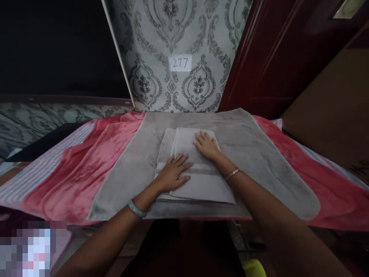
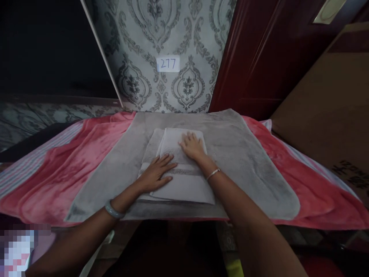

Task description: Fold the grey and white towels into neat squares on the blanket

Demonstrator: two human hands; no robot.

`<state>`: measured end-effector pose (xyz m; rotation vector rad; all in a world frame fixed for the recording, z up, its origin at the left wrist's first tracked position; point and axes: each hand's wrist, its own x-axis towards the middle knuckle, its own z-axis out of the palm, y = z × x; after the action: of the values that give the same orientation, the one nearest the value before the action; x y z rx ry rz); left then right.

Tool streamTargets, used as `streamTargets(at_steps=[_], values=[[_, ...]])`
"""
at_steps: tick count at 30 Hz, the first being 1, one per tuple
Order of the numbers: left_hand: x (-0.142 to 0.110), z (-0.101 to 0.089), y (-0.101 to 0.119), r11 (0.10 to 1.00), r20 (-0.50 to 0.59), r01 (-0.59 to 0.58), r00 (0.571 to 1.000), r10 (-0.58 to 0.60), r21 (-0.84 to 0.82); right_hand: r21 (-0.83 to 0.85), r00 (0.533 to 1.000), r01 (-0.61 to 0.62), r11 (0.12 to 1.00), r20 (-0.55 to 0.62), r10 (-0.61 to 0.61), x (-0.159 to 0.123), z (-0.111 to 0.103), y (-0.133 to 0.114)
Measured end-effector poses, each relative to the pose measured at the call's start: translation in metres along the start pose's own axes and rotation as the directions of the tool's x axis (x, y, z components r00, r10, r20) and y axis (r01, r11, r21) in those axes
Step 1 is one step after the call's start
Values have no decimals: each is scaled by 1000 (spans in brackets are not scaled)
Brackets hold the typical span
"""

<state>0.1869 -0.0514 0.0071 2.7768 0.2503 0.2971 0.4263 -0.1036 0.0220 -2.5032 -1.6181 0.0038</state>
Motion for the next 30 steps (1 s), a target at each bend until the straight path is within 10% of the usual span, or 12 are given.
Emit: streamTargets(at_steps=[6,19,30], values=[[1,1,1,1000,-22,2,1000,-2,-8,-62,975,201,978,-86,-206,-52,22,-24],[-18,-10,-5,999,92,-39,995,37,20,-19,972,215,976,-96,-216,-50,24,-17],[-96,1,-13,983,-267,165,946,-182,-87,226,961,272,935,-106,-254,-87,23,11]])
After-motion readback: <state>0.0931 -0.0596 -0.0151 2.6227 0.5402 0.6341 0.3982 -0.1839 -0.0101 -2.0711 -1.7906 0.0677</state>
